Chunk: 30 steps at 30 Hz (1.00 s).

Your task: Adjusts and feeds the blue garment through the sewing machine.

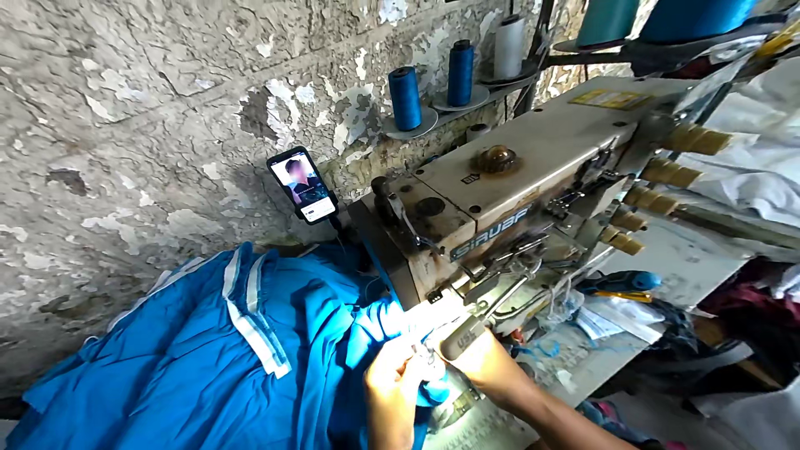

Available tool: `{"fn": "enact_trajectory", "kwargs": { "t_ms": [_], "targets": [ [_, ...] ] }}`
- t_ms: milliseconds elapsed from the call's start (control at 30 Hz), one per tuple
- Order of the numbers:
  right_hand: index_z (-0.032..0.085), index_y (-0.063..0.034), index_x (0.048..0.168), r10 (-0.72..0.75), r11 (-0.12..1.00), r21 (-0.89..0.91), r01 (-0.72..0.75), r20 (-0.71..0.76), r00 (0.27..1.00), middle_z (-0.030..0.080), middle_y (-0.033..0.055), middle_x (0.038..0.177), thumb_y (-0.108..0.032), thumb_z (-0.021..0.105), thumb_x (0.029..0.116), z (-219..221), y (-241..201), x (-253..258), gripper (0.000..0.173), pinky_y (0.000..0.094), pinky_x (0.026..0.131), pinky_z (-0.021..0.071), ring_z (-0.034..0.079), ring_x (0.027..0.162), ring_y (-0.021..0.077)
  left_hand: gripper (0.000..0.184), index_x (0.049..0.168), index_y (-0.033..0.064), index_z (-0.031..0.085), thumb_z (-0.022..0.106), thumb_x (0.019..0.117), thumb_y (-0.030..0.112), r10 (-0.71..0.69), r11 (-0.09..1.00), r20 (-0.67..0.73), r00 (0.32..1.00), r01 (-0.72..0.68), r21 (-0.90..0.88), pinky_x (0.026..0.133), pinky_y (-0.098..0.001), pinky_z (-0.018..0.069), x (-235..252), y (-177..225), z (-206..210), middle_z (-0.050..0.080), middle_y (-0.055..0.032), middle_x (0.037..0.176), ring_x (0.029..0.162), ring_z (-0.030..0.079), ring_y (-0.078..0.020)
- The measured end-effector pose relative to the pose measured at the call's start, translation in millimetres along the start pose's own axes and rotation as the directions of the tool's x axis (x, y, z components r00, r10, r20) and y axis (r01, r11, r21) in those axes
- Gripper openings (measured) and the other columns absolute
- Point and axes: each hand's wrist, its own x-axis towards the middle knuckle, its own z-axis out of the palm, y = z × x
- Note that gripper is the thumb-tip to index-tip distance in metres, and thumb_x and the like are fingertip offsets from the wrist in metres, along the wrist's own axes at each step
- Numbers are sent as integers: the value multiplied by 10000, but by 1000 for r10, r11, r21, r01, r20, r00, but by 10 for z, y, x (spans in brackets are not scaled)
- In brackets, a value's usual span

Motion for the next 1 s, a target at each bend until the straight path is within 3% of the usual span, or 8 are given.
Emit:
{"fn": "enact_trajectory", "kwargs": {
  "t_ms": [67,233,367,567,667,733,833,1000],
  "targets": [
    [692,-7,901,-9,999,-46,9,3,1000,671,-56,786,8,661,907,-23,-21,-15,35,127,745,515,604,751,-67,174,894,17,727,621,810,-93,-41,997,1,999,41,-60,641,-213,581,-8,14,-9,713,1,801,699,674,-50],
    [703,-50,836,-286,955,-72,288,36,958,678,-79,782,-54,653,877,-26,241,22,64,94,712,520,615,751,-97,192,929,17,717,595,840,-101,-71,994,3,997,71,-81,661,-217,585,-35,36,-9,712,-4,821,715,677,-60],
    [677,-33,769,-306,947,-105,304,1,952,651,-79,744,-38,676,841,-7,201,-26,72,60,674,475,564,701,-130,214,952,12,701,566,836,-106,-127,984,-8,992,125,-126,696,-242,601,-56,67,6,711,-7,847,746,690,-77],
    [711,9,816,-478,871,-126,474,-2,878,697,-13,814,-49,675,838,17,274,-32,72,64,746,490,595,777,-112,253,976,25,698,564,816,-119,-152,969,-14,988,146,-201,719,-249,606,-85,74,32,725,4,855,769,703,-77],
    [720,12,861,-526,845,-99,525,18,850,713,0,865,-44,686,822,6,309,-23,76,74,793,505,620,839,-96,276,997,19,700,603,797,-145,-30,991,-56,998,22,-135,744,-239,610,-121,50,40,746,20,880,806,715,-59],
    [710,1,868,-535,840,-85,535,28,844,709,-6,870,-59,700,821,2,341,-12,77,85,791,518,627,847,-91,251,1001,-27,688,651,779,-139,135,990,-82,987,-131,45,773,-208,612,-145,30,51,750,22,900,835,717,-20],
    [712,-3,863,-543,836,-88,541,11,840,709,-14,868,-76,720,817,11,338,-17,86,77,790,513,623,840,-96,151,937,-69,697,697,786,-66,381,892,-59,923,-350,286,829,-168,580,-156,-33,59,730,-26,915,893,688,9],
    [719,0,858,-575,810,-146,568,-6,818,708,3,868,-89,719,825,10,336,-8,95,65,798,494,616,845,-92,124,899,-28,706,724,777,-13,511,815,-78,856,-453,362,856,-159,568,-167,-114,69,726,-17,926,941,681,13]
  ]
}}
